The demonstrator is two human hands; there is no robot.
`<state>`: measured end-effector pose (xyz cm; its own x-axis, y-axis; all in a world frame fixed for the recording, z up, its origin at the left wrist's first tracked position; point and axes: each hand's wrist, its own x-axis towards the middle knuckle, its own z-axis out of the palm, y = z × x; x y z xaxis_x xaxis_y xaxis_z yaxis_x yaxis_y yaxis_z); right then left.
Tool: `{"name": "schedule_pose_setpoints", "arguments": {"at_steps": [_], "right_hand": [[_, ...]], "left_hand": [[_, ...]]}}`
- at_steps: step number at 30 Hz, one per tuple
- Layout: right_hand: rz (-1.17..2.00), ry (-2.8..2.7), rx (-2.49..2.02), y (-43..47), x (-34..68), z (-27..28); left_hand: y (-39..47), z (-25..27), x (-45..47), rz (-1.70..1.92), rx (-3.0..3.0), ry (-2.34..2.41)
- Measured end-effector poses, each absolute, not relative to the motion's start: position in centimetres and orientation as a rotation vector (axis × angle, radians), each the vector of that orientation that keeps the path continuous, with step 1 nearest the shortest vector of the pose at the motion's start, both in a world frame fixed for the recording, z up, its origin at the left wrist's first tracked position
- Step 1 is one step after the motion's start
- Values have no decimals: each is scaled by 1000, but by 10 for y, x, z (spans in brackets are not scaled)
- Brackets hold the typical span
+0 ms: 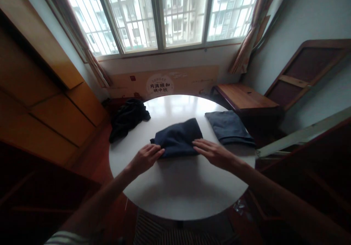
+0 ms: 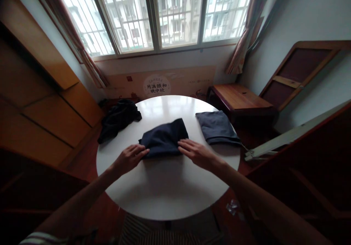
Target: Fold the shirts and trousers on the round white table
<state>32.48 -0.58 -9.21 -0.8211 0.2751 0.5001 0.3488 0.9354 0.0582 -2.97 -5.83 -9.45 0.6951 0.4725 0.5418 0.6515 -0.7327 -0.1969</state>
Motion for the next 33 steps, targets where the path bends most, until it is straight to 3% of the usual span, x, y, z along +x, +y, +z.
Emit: {"name": "schedule_pose_setpoints", "arguments": {"at_steps": [3, 7, 12, 16, 19, 26, 29, 33], "right_hand": [[-117, -2653, -587, -45, 327, -121], [38, -2606, -699, -54, 313, -99], [-4, -2392, -1095, -6, 272, -70], [111, -2200, -1534, 35, 264, -77], [310, -2130, -1510, 49, 272, -85], [447, -1978, -1247, 64, 278, -88], [321, -2042, -1352, 65, 270, -82], [-44, -2232, -1334, 38, 244, -76]], "left_hand": [[-93, -116, -32, -565, -2626, -860], [-104, -96, -16, -531, -2834, -1066], [-55, -83, 11, -959, -2466, -1679], [-19, -100, 0, -926, -2287, -2159], [-12, -111, -18, -1004, -2382, -2315], [1, -116, -37, -1168, -2331, -2409], [5, -105, -27, -940, -2284, -2410], [-11, -89, 16, -853, -2214, -2031]]}}
